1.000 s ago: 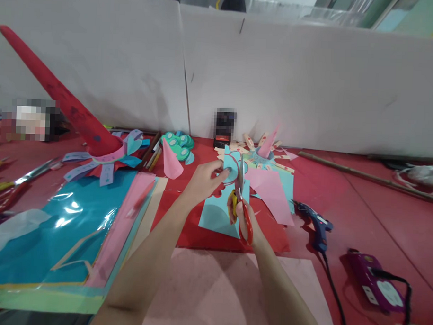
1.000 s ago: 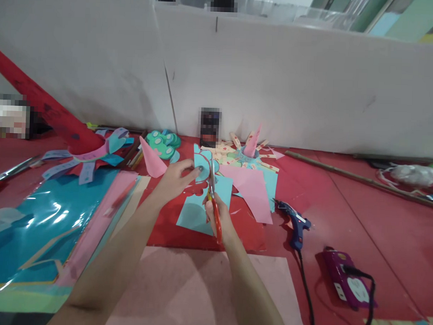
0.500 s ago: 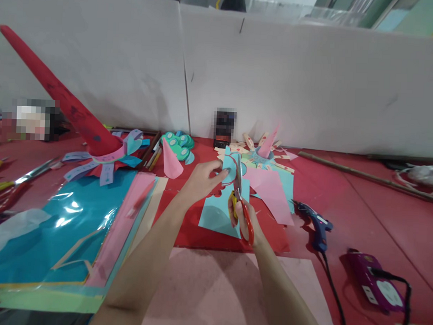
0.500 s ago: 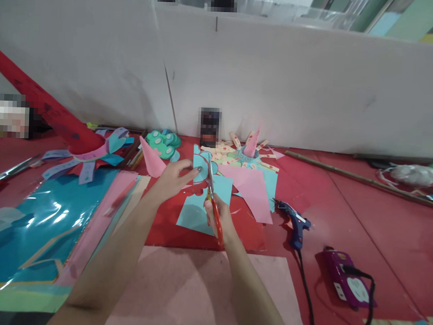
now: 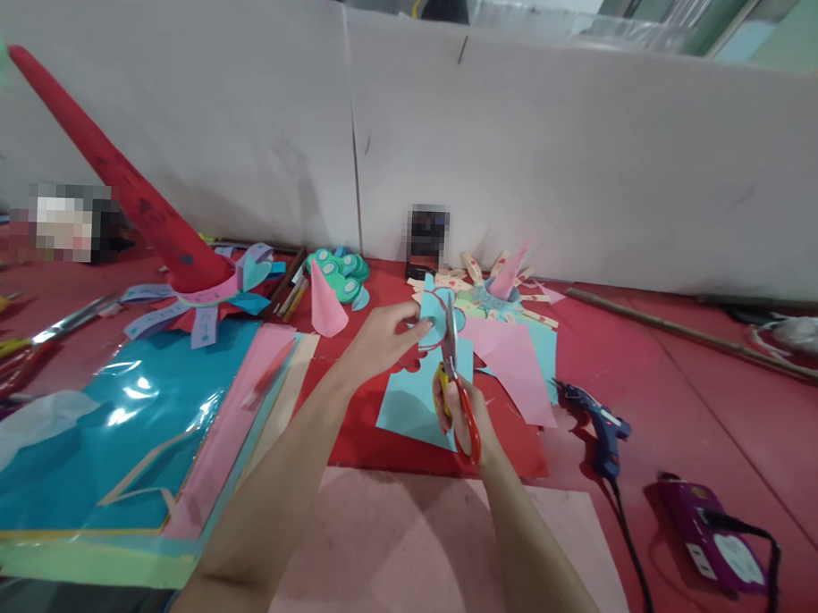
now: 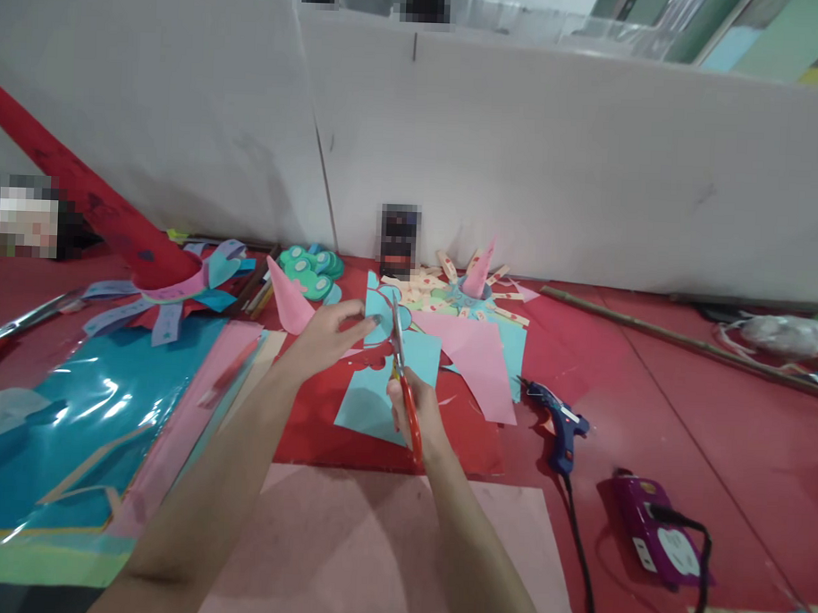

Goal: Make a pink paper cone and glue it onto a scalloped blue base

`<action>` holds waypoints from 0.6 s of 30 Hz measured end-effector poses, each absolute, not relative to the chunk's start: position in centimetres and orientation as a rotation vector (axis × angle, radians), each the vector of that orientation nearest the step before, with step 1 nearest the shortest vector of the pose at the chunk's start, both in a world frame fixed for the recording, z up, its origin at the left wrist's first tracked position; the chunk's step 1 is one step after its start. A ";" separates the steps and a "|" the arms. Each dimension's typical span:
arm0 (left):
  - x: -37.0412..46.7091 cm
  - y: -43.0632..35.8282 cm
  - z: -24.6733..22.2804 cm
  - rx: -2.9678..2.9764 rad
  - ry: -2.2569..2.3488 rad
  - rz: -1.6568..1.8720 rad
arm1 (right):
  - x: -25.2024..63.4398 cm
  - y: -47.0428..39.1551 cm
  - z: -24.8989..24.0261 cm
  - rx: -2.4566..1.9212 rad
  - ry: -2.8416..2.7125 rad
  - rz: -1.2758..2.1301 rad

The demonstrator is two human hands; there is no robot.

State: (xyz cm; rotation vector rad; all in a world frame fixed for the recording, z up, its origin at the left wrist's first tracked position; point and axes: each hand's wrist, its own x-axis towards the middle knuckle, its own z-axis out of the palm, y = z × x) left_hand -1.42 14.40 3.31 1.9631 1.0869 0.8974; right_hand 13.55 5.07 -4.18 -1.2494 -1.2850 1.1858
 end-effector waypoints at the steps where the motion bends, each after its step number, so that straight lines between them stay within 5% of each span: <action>1: -1.5 14.4 3.3 1.960 1.079 0.894 | 13.6 5.1 -4.2 -1.249 -1.282 1.187; 18: -1.7 14.5 3.6 1.921 1.051 0.933 | 13.5 5.0 -4.1 -1.260 -1.267 1.189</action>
